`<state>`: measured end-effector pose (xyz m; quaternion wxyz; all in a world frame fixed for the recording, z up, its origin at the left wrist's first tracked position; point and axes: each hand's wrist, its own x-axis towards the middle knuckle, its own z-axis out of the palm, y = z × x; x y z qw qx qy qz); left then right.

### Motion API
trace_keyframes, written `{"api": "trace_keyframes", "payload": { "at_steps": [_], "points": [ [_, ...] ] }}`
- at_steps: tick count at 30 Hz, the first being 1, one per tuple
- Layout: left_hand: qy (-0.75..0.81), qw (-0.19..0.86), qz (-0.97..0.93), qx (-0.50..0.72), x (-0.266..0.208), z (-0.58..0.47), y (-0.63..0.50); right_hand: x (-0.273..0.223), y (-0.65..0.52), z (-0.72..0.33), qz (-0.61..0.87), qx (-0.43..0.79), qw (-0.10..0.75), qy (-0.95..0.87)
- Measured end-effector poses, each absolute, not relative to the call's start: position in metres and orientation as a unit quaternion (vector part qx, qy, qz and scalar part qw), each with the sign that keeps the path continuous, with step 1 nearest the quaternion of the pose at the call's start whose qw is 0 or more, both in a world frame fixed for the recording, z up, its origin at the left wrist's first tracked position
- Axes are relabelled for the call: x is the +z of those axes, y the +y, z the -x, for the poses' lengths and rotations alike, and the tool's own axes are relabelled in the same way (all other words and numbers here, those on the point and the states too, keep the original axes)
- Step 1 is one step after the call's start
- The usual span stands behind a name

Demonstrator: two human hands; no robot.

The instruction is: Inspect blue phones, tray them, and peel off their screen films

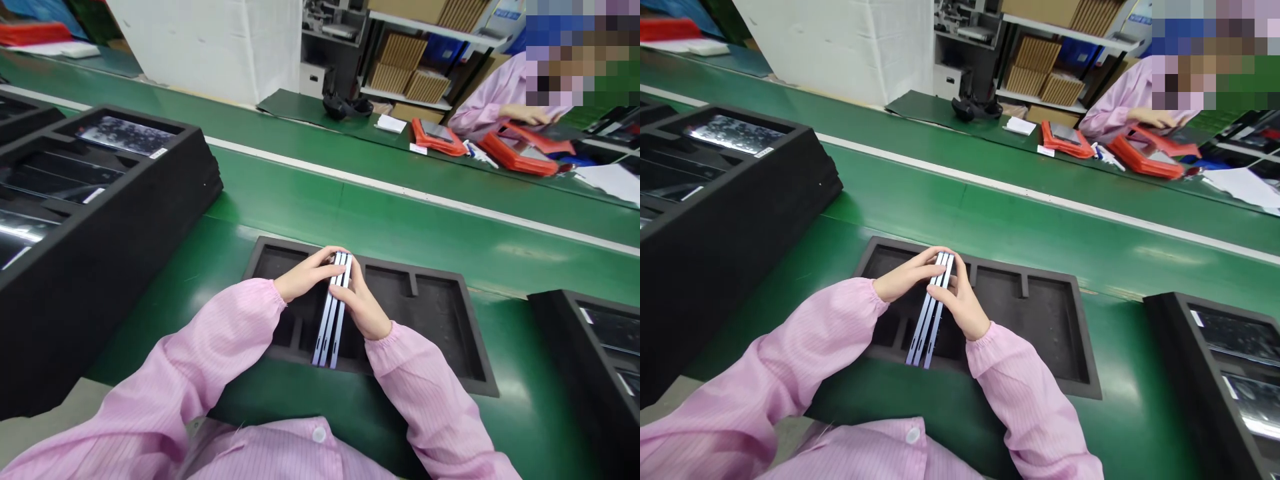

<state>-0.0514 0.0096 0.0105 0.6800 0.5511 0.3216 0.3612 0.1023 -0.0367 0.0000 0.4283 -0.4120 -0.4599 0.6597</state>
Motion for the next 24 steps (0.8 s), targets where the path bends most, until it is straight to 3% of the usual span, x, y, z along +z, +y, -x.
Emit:
{"api": "trace_keyframes", "payload": {
  "at_steps": [24],
  "points": [
    [0.382, 0.706, -0.505, 0.317, 0.0063, 0.0523, 0.0123, 0.0076, -0.0449, -0.0936, 0.473, 0.679, 0.412, -0.381]
  ]
}}
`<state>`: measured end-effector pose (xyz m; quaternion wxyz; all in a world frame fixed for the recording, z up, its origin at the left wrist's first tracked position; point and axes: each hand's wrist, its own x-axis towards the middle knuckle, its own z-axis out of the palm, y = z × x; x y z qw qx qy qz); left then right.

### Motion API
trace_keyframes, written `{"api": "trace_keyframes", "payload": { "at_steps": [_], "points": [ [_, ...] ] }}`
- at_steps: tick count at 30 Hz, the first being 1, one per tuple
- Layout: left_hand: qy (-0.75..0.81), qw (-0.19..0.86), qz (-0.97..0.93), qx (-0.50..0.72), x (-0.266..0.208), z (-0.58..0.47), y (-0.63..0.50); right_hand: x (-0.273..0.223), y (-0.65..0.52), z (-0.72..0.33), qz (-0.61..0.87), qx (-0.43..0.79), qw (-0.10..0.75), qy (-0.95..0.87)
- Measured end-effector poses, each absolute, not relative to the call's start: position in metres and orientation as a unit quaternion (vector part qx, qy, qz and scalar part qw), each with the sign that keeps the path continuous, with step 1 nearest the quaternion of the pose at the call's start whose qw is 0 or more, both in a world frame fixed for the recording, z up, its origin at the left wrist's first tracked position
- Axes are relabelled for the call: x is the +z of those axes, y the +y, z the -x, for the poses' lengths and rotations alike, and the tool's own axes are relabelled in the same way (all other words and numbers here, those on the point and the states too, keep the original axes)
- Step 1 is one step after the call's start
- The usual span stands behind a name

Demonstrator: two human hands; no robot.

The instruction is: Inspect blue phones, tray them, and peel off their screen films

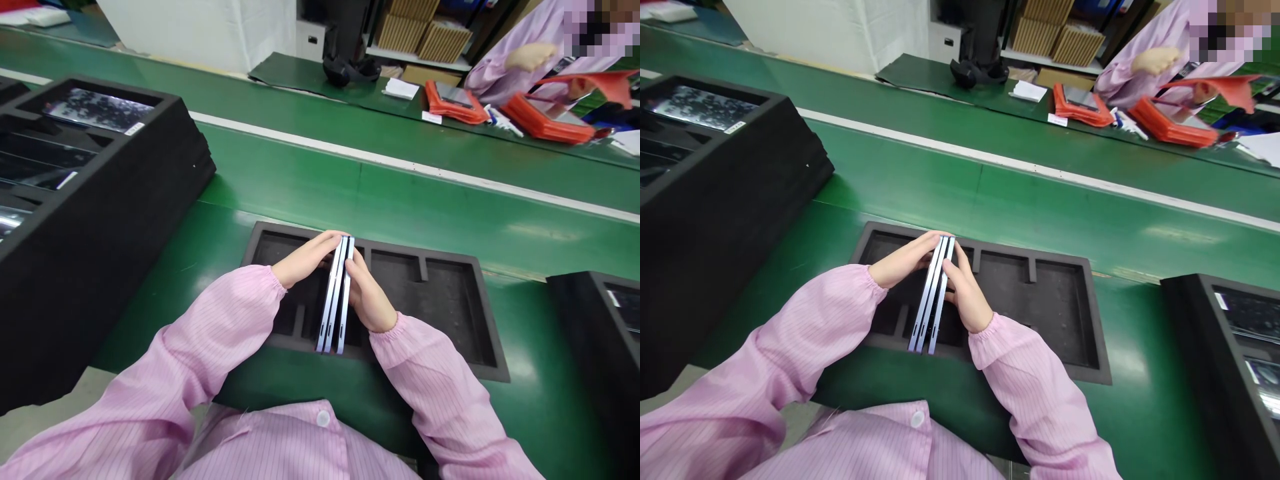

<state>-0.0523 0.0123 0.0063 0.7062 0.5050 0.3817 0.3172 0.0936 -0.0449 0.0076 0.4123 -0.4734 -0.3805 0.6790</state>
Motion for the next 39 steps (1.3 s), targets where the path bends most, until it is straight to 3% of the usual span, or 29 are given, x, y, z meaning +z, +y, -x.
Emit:
{"api": "trace_keyframes", "payload": {
  "at_steps": [8, 39],
  "points": [
    [0.393, 0.704, -0.5, 0.318, 0.005, 0.051, 0.013, 0.002, -0.043, -0.099, 0.478, 0.692, 0.385, -0.381],
    [0.389, 0.685, -0.517, 0.336, 0.004, 0.05, 0.013, -0.008, -0.04, -0.099, 0.424, 0.721, 0.416, -0.357]
  ]
}}
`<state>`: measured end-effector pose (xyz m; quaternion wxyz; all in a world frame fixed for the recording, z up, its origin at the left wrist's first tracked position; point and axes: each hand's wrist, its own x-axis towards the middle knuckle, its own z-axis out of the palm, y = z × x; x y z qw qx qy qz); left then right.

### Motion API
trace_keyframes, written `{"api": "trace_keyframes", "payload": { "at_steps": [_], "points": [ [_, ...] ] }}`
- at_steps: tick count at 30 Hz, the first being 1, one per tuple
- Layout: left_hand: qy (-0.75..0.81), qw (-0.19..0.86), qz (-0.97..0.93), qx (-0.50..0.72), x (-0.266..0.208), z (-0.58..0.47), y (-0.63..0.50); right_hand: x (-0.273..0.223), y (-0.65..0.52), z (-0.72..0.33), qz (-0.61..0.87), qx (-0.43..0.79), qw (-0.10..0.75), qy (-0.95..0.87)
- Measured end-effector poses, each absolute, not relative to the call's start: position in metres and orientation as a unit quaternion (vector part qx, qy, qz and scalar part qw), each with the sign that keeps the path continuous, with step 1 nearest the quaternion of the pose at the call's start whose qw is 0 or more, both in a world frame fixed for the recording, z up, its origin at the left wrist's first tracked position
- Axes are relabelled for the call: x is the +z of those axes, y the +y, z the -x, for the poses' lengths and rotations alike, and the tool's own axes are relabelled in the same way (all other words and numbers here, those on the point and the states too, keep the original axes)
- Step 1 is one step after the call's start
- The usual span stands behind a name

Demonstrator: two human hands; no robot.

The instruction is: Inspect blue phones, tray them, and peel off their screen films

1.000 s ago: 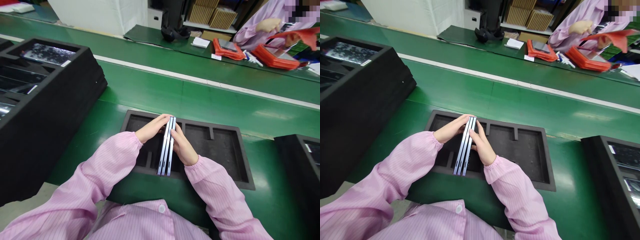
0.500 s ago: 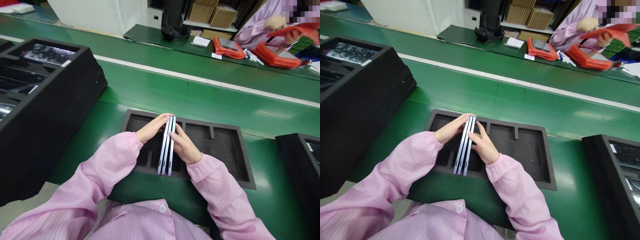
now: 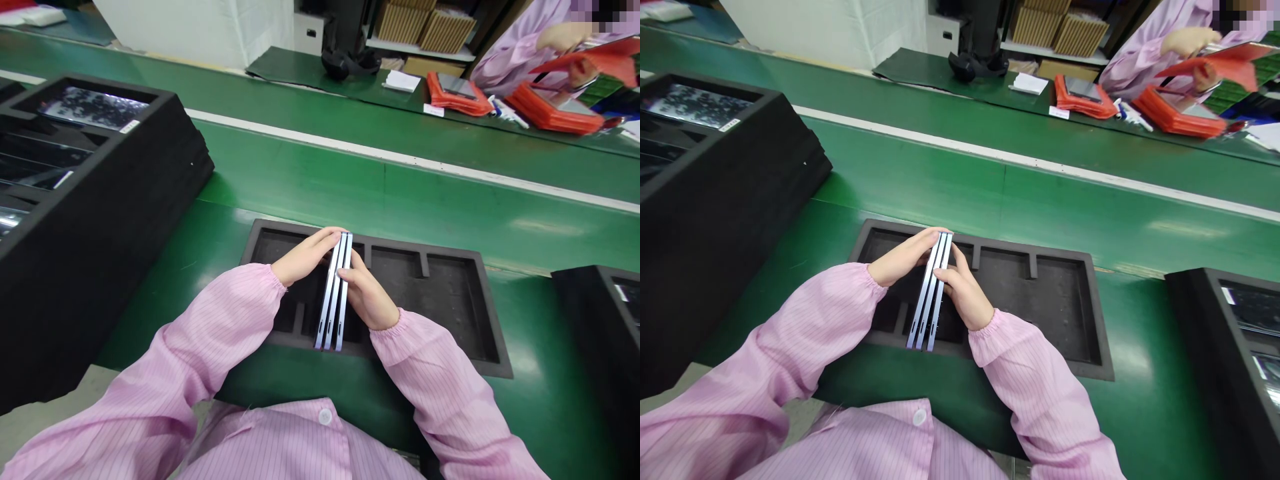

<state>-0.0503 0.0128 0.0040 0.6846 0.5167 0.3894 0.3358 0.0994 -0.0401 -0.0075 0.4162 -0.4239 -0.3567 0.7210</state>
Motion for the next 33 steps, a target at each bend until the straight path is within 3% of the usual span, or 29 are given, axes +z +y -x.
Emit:
{"api": "trace_keyframes", "payload": {
  "at_steps": [33],
  "points": [
    [0.324, 0.611, -0.572, 0.441, 0.016, 0.056, 0.008, 0.007, -0.052, -0.099, 0.387, 0.686, 0.459, -0.412]
  ]
}}
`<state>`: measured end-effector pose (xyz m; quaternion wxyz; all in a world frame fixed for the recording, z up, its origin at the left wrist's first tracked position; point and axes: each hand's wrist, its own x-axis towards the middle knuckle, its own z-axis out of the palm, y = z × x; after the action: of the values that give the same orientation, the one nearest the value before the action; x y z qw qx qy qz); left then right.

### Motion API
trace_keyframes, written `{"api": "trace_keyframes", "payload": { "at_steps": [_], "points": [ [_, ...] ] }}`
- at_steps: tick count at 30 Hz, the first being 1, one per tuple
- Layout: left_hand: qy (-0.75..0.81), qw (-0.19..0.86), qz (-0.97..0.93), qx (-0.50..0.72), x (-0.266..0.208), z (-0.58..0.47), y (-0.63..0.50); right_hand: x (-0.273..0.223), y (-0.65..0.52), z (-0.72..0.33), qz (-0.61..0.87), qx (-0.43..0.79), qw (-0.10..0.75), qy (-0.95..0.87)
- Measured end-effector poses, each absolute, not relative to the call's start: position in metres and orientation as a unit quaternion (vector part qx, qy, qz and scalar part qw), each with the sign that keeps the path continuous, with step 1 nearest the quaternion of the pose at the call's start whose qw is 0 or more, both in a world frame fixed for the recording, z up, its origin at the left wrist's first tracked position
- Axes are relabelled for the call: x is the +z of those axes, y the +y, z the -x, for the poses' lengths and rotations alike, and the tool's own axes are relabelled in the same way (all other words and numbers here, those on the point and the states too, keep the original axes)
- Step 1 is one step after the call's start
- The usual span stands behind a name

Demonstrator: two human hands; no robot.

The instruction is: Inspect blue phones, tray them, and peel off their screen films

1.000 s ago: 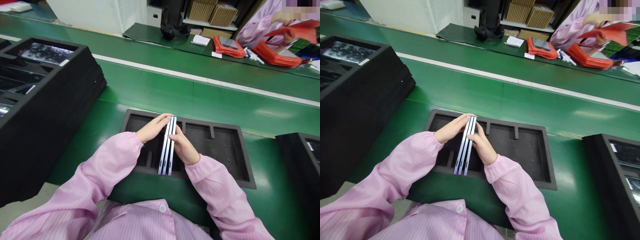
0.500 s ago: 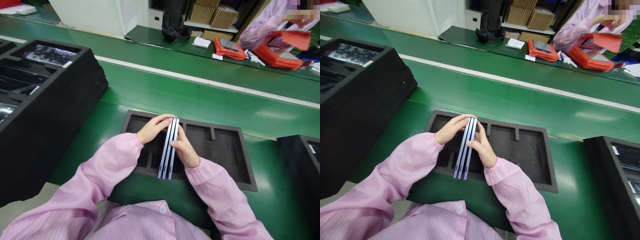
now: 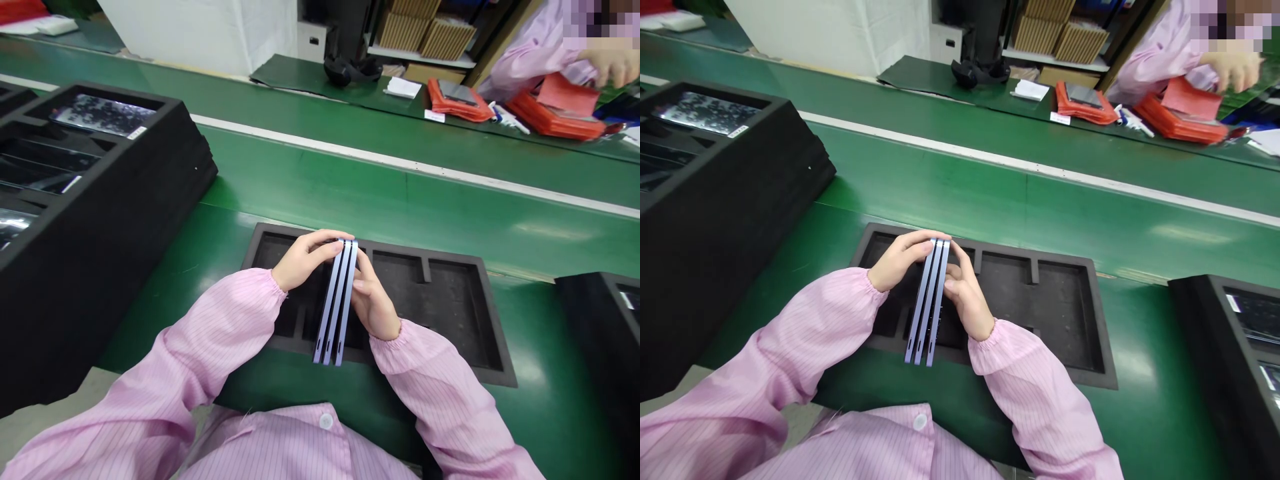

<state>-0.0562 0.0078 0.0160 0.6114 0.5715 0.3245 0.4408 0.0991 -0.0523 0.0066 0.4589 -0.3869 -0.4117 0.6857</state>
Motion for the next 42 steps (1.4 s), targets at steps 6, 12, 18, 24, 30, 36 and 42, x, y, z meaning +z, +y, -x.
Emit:
{"api": "trace_keyframes", "payload": {
  "at_steps": [6, 12, 18, 24, 30, 36, 42],
  "points": [
    [0.31, 0.606, -0.58, 0.448, 0.0122, 0.0567, 0.0082, 0.0047, -0.0512, -0.0999, 0.378, 0.689, 0.46, -0.415],
    [0.321, 0.614, -0.573, 0.438, 0.0109, 0.0561, 0.0077, 0.0064, -0.0512, -0.0987, 0.382, 0.69, 0.461, -0.407],
    [0.339, 0.62, -0.568, 0.421, 0.0114, 0.0548, 0.0084, 0.0057, -0.0505, -0.0964, 0.382, 0.694, 0.47, -0.389],
    [0.363, 0.626, -0.556, 0.407, 0.0105, 0.0539, 0.0081, 0.0007, -0.0485, -0.0962, 0.385, 0.708, 0.468, -0.363],
    [0.376, 0.64, -0.545, 0.39, 0.0116, 0.053, 0.0074, 0.0014, -0.0486, -0.0967, 0.387, 0.715, 0.459, -0.358],
    [0.386, 0.659, -0.527, 0.374, 0.0095, 0.0511, 0.0098, 0.0025, -0.0482, -0.0943, 0.404, 0.709, 0.451, -0.362],
    [0.384, 0.663, -0.524, 0.372, 0.0096, 0.0514, 0.0101, 0.0024, -0.0491, -0.0942, 0.396, 0.715, 0.452, -0.358]
  ]
}}
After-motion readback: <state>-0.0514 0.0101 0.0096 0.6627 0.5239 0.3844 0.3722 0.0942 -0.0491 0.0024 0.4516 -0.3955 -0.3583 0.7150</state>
